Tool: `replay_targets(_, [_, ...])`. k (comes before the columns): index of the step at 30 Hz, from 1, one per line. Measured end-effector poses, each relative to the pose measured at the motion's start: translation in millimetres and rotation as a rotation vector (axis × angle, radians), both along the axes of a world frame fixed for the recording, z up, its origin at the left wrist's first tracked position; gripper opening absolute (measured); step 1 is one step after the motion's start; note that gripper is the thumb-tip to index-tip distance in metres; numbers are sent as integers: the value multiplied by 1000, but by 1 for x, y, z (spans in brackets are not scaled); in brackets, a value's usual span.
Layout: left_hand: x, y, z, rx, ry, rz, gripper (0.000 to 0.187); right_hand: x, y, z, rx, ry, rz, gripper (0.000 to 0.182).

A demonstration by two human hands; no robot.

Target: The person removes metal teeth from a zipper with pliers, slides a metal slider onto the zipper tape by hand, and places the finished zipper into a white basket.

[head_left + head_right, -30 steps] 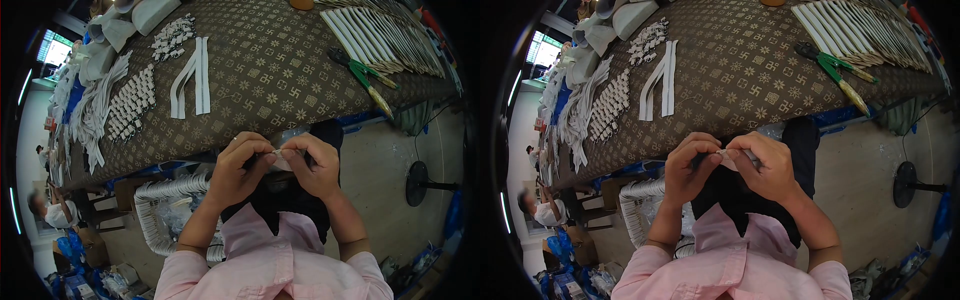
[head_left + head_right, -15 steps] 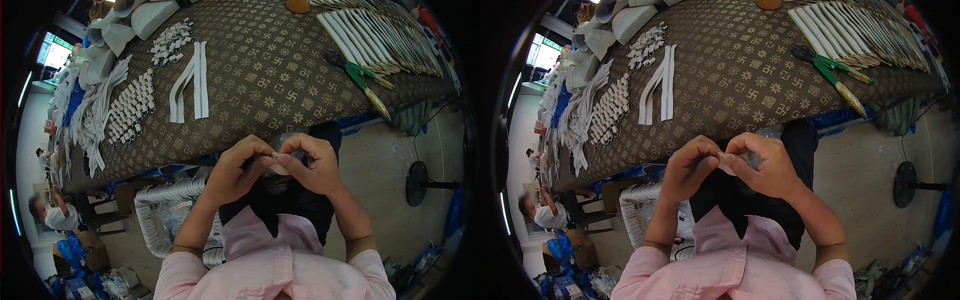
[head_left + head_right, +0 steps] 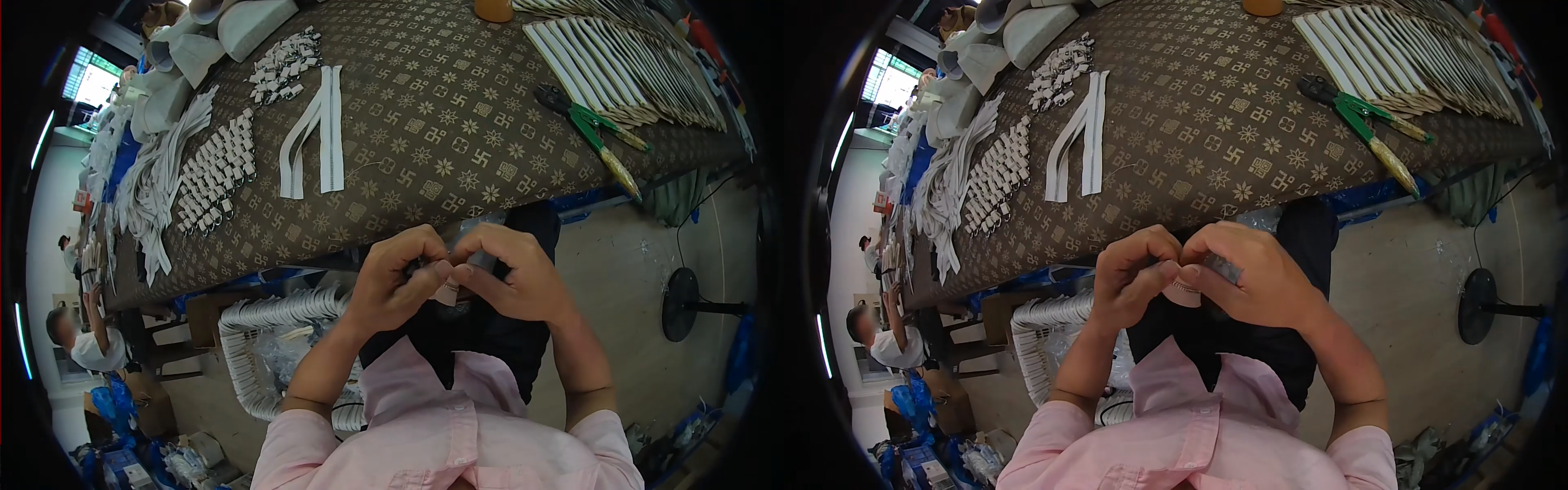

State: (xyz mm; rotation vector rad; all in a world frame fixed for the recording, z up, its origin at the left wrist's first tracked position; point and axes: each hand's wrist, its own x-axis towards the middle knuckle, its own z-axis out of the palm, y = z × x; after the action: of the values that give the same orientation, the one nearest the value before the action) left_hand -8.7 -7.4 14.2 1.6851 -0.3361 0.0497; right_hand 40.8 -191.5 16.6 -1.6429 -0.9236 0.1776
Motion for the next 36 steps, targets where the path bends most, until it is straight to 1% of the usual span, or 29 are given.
replay_targets(1, [1,-1,-1,5,-25,-19,4,2,-2,2,-2,5,-3,10])
replay_targets(2, [2,-1,1,3,-24,-22,4,5,-4,4,-44,-105,62,11])
replay_targets(3, [3,1,5,73,-32,-57,4,9,-5,7,-85,-216,128,12])
replay_targets(4, [4,2,9,144,-37,-89,4,12,-6,10,-85,-215,129,12])
replay_targets(5, [4,4,11,145,-35,-88,4,14,-6,12,-88,-223,150,12])
replay_targets(7, [3,5,13,-25,169,-120,3,16,-7,11,-91,-223,169,11])
replay_targets(9, [2,1,11,-77,182,-79,4,17,-5,6,23,-160,106,7])
replay_targets(10, [2,-1,11,-126,189,-38,4,16,-4,4,24,-162,106,7])
replay_targets(12, [1,-4,8,-136,186,11,4,10,-1,1,88,-83,-73,6])
replay_targets(13, [1,-5,7,-147,185,57,4,10,0,-1,89,-87,-73,6])
replay_targets(14, [2,-4,7,-147,181,55,4,10,1,-2,101,-94,-65,5])
replay_targets(16, [3,-1,6,-73,116,61,5,9,1,1,110,-103,-58,5])
replay_targets(17, [4,0,6,-75,111,61,5,9,3,5,117,-112,-69,6])
replay_targets(19, [6,3,5,80,-24,59,7,11,3,8,122,-125,-78,7])
replay_targets(21, [5,1,5,84,-45,71,8,15,2,7,118,-226,-35,6])
replay_targets(23, [6,-4,7,92,-64,78,9,16,0,6,121,-251,-26,7])
replay_targets(25, [6,-9,8,91,-185,144,11,14,0,6,122,-272,-15,9])
replay_targets(29, [5,-5,14,120,-216,119,12,10,4,5,120,-325,-80,7])
replay_targets(31, [5,-4,21,208,-267,89,10,8,3,6,124,-358,-112,6])
replay_targets(32, [6,-4,22,206,-267,84,10,8,0,9,111,-191,-88,5])
replay_targets(33, [6,-2,24,78,-95,-2,8,8,-3,10,97,-28,-64,5])
replay_targets(34, [8,-1,25,-49,74,-85,7,9,-7,10,97,-33,-64,5])
replay_targets(35, [8,-1,25,-48,75,-83,7,9,-10,8,117,135,-4,5])
replay_targets(36, [9,-1,25,-78,136,-119,7,8,-11,6,137,304,55,5])
